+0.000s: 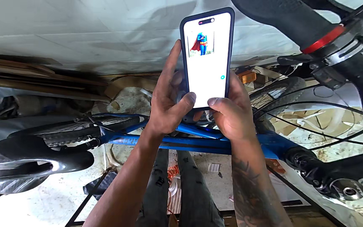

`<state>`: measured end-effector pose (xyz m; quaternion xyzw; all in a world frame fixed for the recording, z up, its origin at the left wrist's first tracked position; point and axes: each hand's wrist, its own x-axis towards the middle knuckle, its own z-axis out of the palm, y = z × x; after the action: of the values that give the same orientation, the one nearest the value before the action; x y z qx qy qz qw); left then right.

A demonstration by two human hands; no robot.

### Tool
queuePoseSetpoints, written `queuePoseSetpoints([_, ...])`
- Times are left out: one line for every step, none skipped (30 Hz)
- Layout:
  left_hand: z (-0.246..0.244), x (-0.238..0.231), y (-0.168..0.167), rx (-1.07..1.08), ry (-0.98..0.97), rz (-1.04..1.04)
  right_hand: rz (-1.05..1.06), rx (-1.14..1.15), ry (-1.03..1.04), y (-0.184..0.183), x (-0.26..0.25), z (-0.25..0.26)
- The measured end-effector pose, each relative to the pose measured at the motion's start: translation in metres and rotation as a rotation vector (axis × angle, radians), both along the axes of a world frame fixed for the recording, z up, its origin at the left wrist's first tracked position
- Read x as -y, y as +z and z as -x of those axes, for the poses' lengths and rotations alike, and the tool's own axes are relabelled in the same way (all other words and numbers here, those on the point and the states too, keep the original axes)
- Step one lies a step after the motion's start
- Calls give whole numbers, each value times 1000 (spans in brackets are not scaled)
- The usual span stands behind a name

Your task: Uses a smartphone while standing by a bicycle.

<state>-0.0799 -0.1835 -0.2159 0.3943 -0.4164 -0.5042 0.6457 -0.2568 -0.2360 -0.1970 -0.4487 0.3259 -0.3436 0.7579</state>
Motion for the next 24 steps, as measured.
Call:
queuePoseSetpoints([0,1,0,5,-9,2,1,0,-2,0,0,0])
queuePoseSetpoints([-1,1,0,9,-16,1,3,2,-3,0,1,0])
queuePoseSetpoints([-1,2,0,5,-23,3,2,4,-1,0,1,1])
queuePoseSetpoints([-1,2,0,-4,-28,5,-3,9,-4,0,1,0])
queuePoseSetpoints([-1,3,0,-11,-31,8,-8,21,-9,0,1,0])
queuePoseSetpoints([-1,3,0,-16,-33,10,-17,37,-12,0,1,0])
queuePoseSetpoints([-1,3,0,-18,-32,9,-24,53,-9,0,1,0])
queuePoseSetpoints([-1,3,1,-18,-31,7,-32,68,-9,0,2,0])
queuePoseSetpoints([-1,3,1,-20,-30,5,-39,80,-10,0,2,1])
queuePoseSetpoints([0,3,1,-23,-31,6,-44,89,-13,0,2,1])
queuePoseSetpoints([0,3,1,-26,-32,7,-43,91,-15,0,2,1])
queuePoseSetpoints([0,4,1,-28,-36,8,-31,83,-18,1,2,0])
queuePoseSetpoints([0,4,2,-27,-39,8,-17,67,-24,1,2,0])
queuePoseSetpoints([0,4,2,-24,-41,6,-4,49,-34,2,1,-1])
queuePoseSetpoints([0,4,3,-18,-40,5,6,36,-45,2,1,-1])
queuePoseSetpoints([1,4,3,-13,-36,5,12,32,-51,2,1,-2])
queuePoseSetpoints([1,5,3,-7,-33,5,13,38,-51,1,1,-2])
queuePoseSetpoints([1,5,2,-5,-28,4,13,50,-47,0,1,-2])
queuePoseSetpoints([1,5,2,-3,-26,2,12,62,-38,0,1,-1])
queuePoseSetpoints([1,6,2,-5,-27,3,8,67,-33,1,2,-1])
queuePoseSetpoints([1,6,2,-5,-30,5,4,63,-36,2,2,-1])
queuePoseSetpoints([1,6,2,-3,-32,5,1,58,-40,2,2,-1])
queuePoseSetpoints([1,6,2,-4,-33,5,-1,59,-40,2,2,-2])
queuePoseSetpoints([1,6,2,-7,-31,3,3,59,-35,2,2,-1])
